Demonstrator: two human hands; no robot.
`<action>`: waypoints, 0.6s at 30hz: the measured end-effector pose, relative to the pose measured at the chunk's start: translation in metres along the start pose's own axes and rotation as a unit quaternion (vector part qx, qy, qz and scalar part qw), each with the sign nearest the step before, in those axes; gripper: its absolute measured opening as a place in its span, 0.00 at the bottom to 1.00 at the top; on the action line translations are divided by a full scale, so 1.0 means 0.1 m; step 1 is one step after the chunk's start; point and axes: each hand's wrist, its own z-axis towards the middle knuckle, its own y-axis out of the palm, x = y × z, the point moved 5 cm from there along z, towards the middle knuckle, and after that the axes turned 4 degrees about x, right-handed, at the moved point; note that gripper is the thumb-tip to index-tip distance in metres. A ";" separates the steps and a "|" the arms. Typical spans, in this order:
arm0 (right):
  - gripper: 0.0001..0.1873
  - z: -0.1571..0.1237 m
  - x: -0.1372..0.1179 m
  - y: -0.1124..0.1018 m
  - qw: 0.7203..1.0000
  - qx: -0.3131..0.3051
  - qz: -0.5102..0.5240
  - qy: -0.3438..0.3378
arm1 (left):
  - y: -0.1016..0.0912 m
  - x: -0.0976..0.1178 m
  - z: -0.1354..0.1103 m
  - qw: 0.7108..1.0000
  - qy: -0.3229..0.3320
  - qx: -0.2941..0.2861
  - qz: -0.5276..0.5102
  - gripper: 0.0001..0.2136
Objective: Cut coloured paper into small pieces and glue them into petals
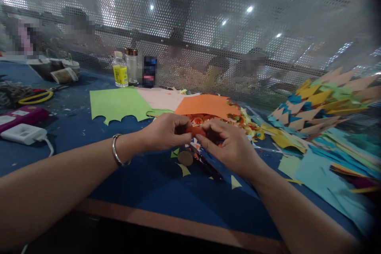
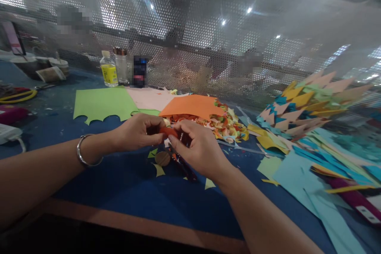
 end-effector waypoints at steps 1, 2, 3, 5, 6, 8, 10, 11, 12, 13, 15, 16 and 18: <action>0.08 0.00 -0.01 0.00 1.000 -0.001 -0.002 -0.002 | 0.02 0.00 0.00 1.000 0.001 0.002 -0.003 0.08; 0.07 -0.01 -0.02 0.00 1.000 -0.001 -0.003 -0.004 | 0.03 0.01 0.00 1.000 0.001 0.005 -0.005 0.08; 0.07 -0.01 -0.03 0.00 1.000 -0.002 -0.003 -0.004 | 0.05 0.03 -0.01 1.000 0.000 0.008 -0.006 0.09; 0.06 -0.01 -0.03 0.00 1.000 -0.004 -0.001 0.001 | 0.05 0.06 -0.01 1.000 0.000 0.017 -0.003 0.09; 0.05 -0.01 -0.03 0.00 1.000 -0.006 -0.002 0.004 | 0.06 0.08 -0.02 1.000 0.001 0.021 0.000 0.09; 0.05 -0.01 -0.02 0.01 1.000 -0.007 -0.011 0.005 | 0.06 0.11 -0.02 1.000 0.005 0.025 0.007 0.09; 0.05 -0.01 -0.01 0.01 1.000 -0.008 -0.015 0.007 | 0.05 0.12 -0.03 1.000 0.006 0.024 0.012 0.09; 0.05 0.00 -0.01 0.02 1.000 -0.007 -0.014 0.010 | 0.05 0.12 -0.03 1.000 0.005 0.023 0.013 0.09; 0.05 0.00 0.00 0.02 1.000 -0.007 -0.011 0.014 | 0.05 0.12 -0.03 1.000 0.005 0.022 0.012 0.09; 0.05 0.00 0.01 0.02 1.000 -0.004 -0.007 0.020 | 0.04 0.12 -0.03 1.000 0.006 0.022 0.010 0.09; 0.05 0.00 0.03 0.01 0.999 0.002 0.006 0.034 | 0.03 0.10 -0.02 1.000 0.006 0.023 0.004 0.09; 0.06 -0.01 0.04 0.01 0.999 0.006 0.015 0.039 | 0.02 0.09 -0.02 1.000 0.004 0.026 0.004 0.09; 0.06 -0.01 0.05 0.00 0.999 0.013 0.028 0.045 | 0.00 0.06 -0.02 0.999 -0.001 0.031 0.008 0.09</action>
